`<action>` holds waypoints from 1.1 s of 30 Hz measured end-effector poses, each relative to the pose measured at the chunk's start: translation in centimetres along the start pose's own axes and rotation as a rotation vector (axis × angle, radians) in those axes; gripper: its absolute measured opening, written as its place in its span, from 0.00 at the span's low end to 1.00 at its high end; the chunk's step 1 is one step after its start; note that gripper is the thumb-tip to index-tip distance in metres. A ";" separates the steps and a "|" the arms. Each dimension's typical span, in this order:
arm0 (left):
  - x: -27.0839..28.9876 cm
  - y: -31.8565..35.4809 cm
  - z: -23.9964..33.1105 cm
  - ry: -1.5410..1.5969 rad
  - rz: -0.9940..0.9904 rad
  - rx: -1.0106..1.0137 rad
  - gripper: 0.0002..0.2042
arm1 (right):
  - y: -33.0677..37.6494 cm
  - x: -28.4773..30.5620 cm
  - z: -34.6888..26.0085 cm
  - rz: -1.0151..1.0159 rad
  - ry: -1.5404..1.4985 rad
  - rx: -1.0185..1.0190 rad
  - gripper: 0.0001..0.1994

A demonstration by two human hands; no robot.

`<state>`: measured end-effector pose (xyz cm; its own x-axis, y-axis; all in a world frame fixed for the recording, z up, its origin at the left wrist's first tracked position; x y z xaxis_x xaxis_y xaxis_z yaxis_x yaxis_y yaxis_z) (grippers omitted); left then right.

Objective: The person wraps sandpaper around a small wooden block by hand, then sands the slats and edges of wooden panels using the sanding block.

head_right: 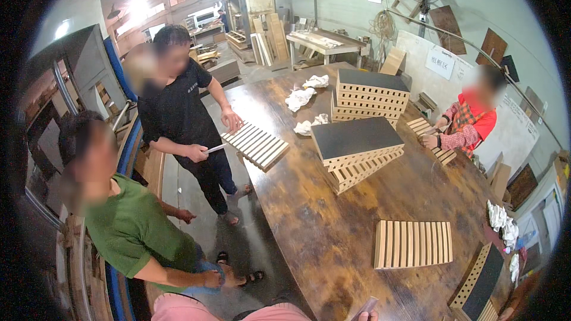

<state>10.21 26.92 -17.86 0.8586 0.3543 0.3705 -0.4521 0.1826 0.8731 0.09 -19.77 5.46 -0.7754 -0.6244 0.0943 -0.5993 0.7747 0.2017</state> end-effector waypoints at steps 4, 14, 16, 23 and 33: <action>-0.8 0.5 0.2 0.032 0.010 -0.005 0.22 | -0.1 0.3 0.2 0.004 -0.003 0.019 0.07; -2.9 2.6 -0.8 0.135 0.015 0.021 0.22 | -1.1 1.6 3.9 -0.047 0.058 0.055 0.09; -3.3 2.9 -0.9 0.153 0.017 0.029 0.22 | -1.4 1.1 4.3 -0.081 0.027 0.008 0.10; -4.8 4.7 -0.9 0.204 -0.002 0.056 0.22 | -1.9 0.4 2.3 -0.127 0.078 -0.093 0.12; -6.8 8.0 -1.1 0.252 -0.022 0.096 0.22 | -1.6 0.8 3.0 -0.101 -0.031 -0.089 0.09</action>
<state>0.46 27.01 -13.72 0.7755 0.5704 0.2707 -0.3981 0.1089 0.9108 -0.20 -21.20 2.31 -0.7189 -0.6940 0.0392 -0.6555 0.6955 0.2944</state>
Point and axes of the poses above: each hand's wrist, its own y-axis away from the middle knuckle, its own x-axis out of the back of the hand, z = x × y, the point moved 3 cm from there along -y, towards the middle knuckle, and after that the axes turned 4 degrees about y, right-handed, at the moved point
